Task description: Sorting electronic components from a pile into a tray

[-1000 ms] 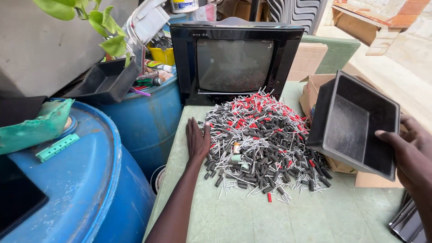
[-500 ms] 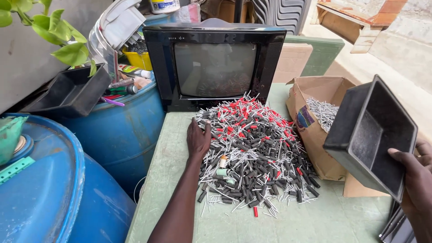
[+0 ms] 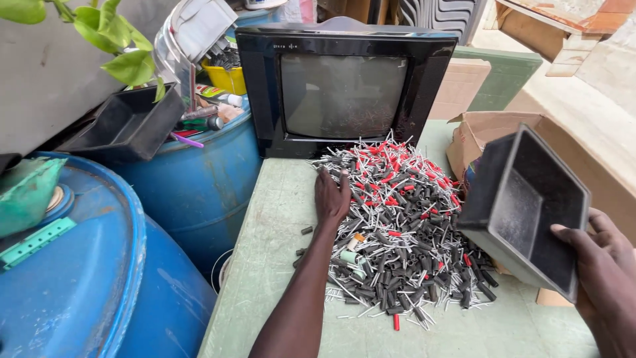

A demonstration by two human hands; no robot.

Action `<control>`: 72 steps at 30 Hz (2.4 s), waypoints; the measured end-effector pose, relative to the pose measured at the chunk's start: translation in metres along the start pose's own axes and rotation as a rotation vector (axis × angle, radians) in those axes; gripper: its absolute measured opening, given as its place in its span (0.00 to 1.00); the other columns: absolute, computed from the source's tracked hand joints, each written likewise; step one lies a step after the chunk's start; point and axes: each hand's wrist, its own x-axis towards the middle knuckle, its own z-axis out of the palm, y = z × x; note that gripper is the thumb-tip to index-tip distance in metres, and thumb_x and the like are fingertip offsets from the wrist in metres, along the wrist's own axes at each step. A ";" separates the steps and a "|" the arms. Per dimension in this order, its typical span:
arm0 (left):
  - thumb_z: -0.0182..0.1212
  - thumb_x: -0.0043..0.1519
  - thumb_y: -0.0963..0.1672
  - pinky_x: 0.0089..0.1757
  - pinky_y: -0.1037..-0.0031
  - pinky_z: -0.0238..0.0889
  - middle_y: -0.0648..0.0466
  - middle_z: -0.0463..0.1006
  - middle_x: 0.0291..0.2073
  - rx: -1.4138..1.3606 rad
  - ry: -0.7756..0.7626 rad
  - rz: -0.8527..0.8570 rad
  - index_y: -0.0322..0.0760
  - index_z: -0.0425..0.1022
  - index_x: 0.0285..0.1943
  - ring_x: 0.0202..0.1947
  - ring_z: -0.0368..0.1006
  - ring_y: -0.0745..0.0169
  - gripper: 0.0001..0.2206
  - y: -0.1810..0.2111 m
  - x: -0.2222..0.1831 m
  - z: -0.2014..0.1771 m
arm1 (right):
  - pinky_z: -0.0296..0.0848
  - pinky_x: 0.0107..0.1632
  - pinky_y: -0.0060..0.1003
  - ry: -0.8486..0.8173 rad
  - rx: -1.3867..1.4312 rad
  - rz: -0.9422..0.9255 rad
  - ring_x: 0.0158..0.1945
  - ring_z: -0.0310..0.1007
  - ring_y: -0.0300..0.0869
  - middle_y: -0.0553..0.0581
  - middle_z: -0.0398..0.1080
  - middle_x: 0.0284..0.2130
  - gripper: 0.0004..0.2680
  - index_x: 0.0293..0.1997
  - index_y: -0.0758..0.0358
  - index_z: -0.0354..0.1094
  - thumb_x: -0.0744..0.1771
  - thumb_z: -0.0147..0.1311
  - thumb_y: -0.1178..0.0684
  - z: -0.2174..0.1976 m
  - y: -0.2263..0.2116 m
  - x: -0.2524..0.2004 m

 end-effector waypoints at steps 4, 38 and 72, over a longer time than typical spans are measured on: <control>0.37 0.64 0.58 0.67 0.59 0.36 0.37 0.39 0.75 -0.068 -0.105 -0.024 0.28 0.34 0.76 0.75 0.36 0.42 0.40 0.014 -0.004 -0.025 | 0.71 0.36 0.47 -0.089 -0.027 0.138 0.38 0.69 0.52 0.67 0.67 0.42 0.15 0.62 0.58 0.60 0.67 0.46 0.60 0.071 -0.047 -0.013; 0.50 0.65 0.41 0.65 0.42 0.49 0.38 0.61 0.65 -0.567 0.353 -0.127 0.41 0.61 0.70 0.69 0.51 0.33 0.21 -0.051 -0.048 -0.196 | 0.75 0.44 0.55 -0.710 -1.031 -0.541 0.39 0.77 0.62 0.64 0.75 0.29 0.09 0.41 0.52 0.74 0.63 0.49 0.48 0.403 0.126 0.084; 0.55 0.63 0.52 0.59 0.43 0.58 0.31 0.66 0.63 0.049 0.129 -0.078 0.35 0.53 0.75 0.63 0.62 0.30 0.33 -0.031 -0.065 -0.195 | 0.51 0.67 0.65 -0.996 -0.841 -0.937 0.65 0.60 0.60 0.64 0.74 0.48 0.09 0.44 0.62 0.77 0.62 0.55 0.57 0.256 -0.035 -0.003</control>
